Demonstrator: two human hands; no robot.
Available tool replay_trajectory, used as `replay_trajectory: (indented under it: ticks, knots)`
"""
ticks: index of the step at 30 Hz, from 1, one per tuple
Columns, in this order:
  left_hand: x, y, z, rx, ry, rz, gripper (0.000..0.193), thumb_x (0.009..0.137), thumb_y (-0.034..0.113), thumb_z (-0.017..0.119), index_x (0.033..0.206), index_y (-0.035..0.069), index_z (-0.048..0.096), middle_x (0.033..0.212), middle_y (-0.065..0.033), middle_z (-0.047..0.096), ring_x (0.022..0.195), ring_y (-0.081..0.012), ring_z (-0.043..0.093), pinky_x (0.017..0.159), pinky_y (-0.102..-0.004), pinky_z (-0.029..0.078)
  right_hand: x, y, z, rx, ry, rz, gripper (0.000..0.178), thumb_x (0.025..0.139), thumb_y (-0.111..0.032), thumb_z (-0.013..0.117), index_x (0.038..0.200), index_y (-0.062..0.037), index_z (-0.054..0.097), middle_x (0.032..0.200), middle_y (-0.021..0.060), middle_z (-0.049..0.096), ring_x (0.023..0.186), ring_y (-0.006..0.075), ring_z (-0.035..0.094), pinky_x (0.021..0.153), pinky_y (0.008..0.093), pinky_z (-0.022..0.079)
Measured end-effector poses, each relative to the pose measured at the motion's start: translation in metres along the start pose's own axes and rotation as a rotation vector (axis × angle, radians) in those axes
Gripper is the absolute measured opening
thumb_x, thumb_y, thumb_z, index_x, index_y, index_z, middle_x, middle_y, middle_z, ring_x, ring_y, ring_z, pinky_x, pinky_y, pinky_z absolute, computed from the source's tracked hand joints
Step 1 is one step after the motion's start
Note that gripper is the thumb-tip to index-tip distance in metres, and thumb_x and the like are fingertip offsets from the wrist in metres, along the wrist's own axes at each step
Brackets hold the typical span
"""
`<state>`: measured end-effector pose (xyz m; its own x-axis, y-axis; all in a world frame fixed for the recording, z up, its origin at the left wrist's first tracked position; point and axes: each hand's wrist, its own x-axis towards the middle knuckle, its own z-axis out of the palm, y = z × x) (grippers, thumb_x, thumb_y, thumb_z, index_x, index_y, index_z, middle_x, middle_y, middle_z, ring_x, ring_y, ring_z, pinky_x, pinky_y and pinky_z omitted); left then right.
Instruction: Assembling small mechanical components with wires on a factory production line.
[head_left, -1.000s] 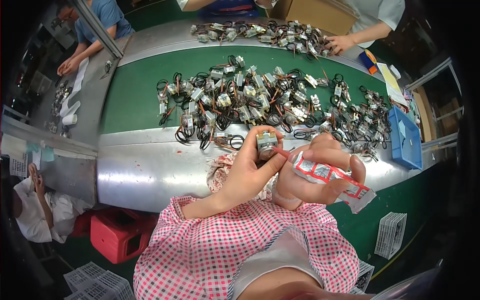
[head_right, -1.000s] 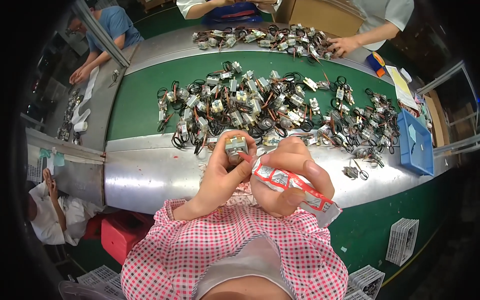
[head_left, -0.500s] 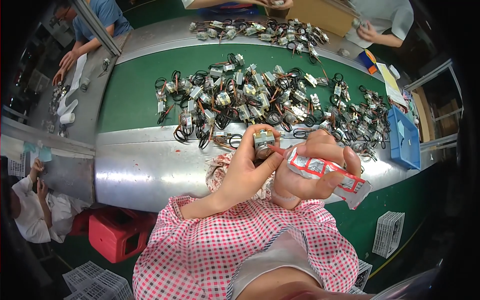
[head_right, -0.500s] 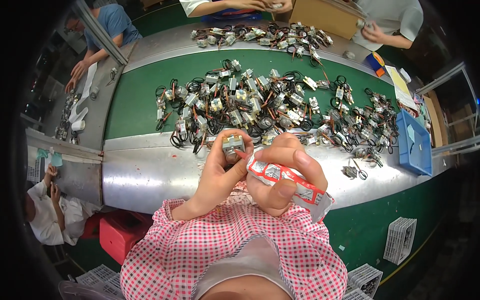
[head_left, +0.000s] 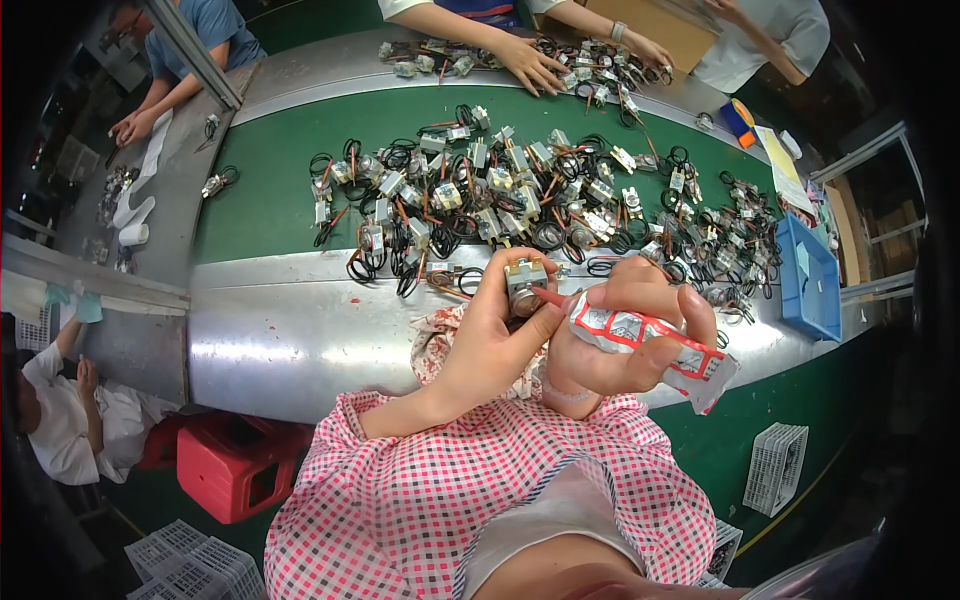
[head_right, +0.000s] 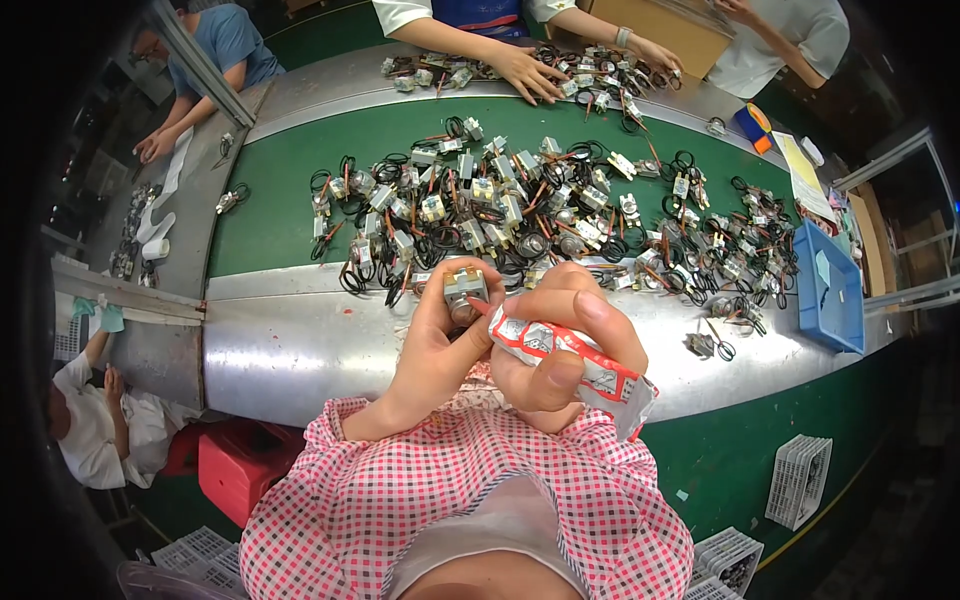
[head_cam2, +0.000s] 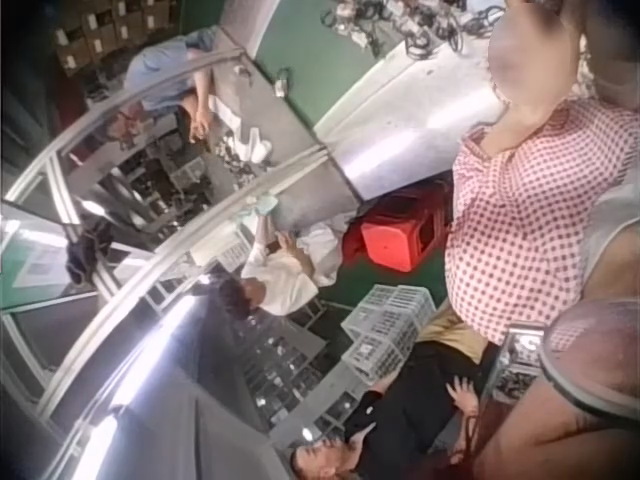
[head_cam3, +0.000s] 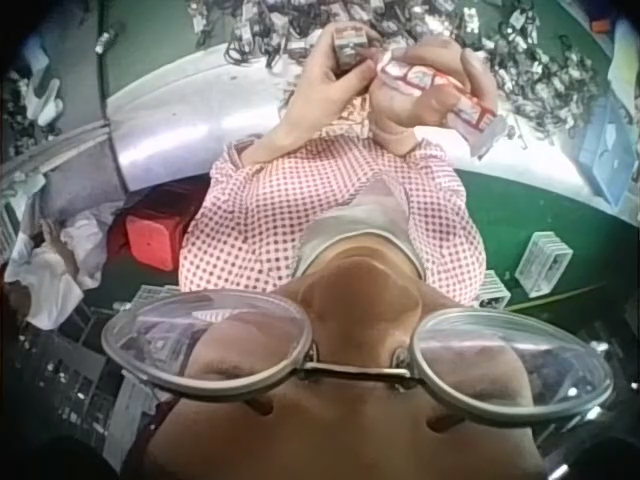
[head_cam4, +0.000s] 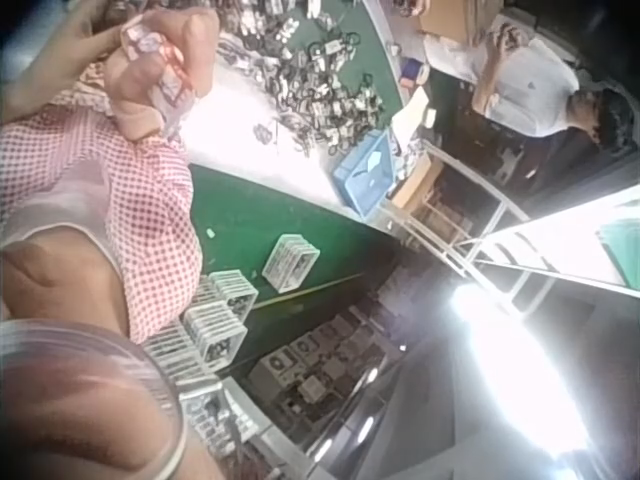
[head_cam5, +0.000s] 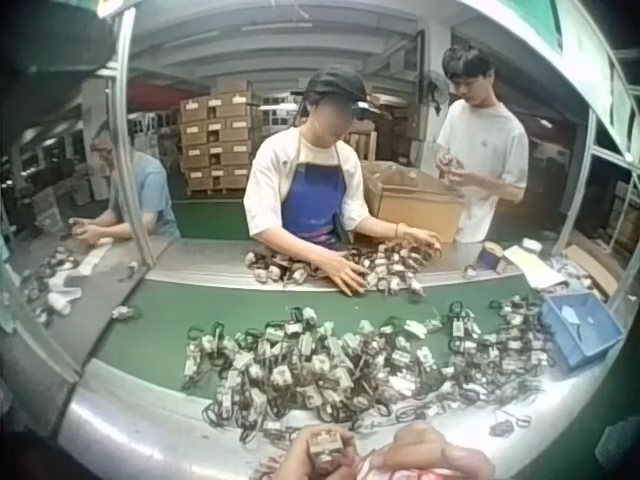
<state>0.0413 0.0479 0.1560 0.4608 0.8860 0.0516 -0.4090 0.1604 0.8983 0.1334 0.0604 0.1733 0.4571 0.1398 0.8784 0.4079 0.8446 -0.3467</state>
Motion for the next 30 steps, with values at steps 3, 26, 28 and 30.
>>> replay_trajectory:
  ticks: [3,26,28,30]
  knots:
    - [-0.0005,-0.0002,-0.0002,-0.016,0.003,-0.021,0.031,0.082,0.005,0.054,0.108,0.006,0.037,0.09,-0.0011,0.047,0.077,-0.0033,0.045,0.068,-0.0167,0.039,0.0001,-0.0017,0.0002,-0.027,-0.003,-0.001,0.039,0.089,-0.036,0.031,0.107,-0.0016,0.037,0.049,0.0065,0.047,0.037,0.0105,0.031,0.039,0.0251,0.026]
    - [0.0024,-0.006,-0.0049,-0.011,0.023,-0.004,0.032,0.083,0.006,0.053,0.11,0.006,0.036,0.094,-0.0021,0.047,0.081,-0.0059,0.048,0.069,-0.0194,0.042,-0.0045,0.0027,-0.0013,-0.167,-0.103,-0.086,0.039,0.09,-0.032,0.028,0.109,0.0013,0.031,0.051,0.0083,0.048,0.036,0.0116,0.032,0.038,0.0243,0.028]
    - [0.0016,-0.0061,-0.0062,-0.041,0.018,-0.024,0.033,0.082,0.005,0.054,0.11,0.007,0.037,0.098,-0.0022,0.047,0.085,-0.007,0.049,0.073,-0.0206,0.043,-0.0048,0.0002,0.0008,-0.207,-0.079,-0.121,0.04,0.09,-0.034,0.027,0.111,0.0002,0.03,0.054,0.008,0.047,0.037,0.0114,0.03,0.038,0.0251,0.027]
    - [0.0017,-0.0073,-0.0073,-0.027,0.012,-0.017,0.032,0.082,0.007,0.054,0.11,0.007,0.037,0.095,-0.0015,0.048,0.084,-0.0065,0.049,0.071,-0.0196,0.043,-0.0045,0.0004,0.0017,-0.207,-0.083,-0.12,0.041,0.09,-0.035,0.027,0.112,-0.0001,0.03,0.054,0.0077,0.047,0.037,0.0113,0.03,0.038,0.0255,0.027]
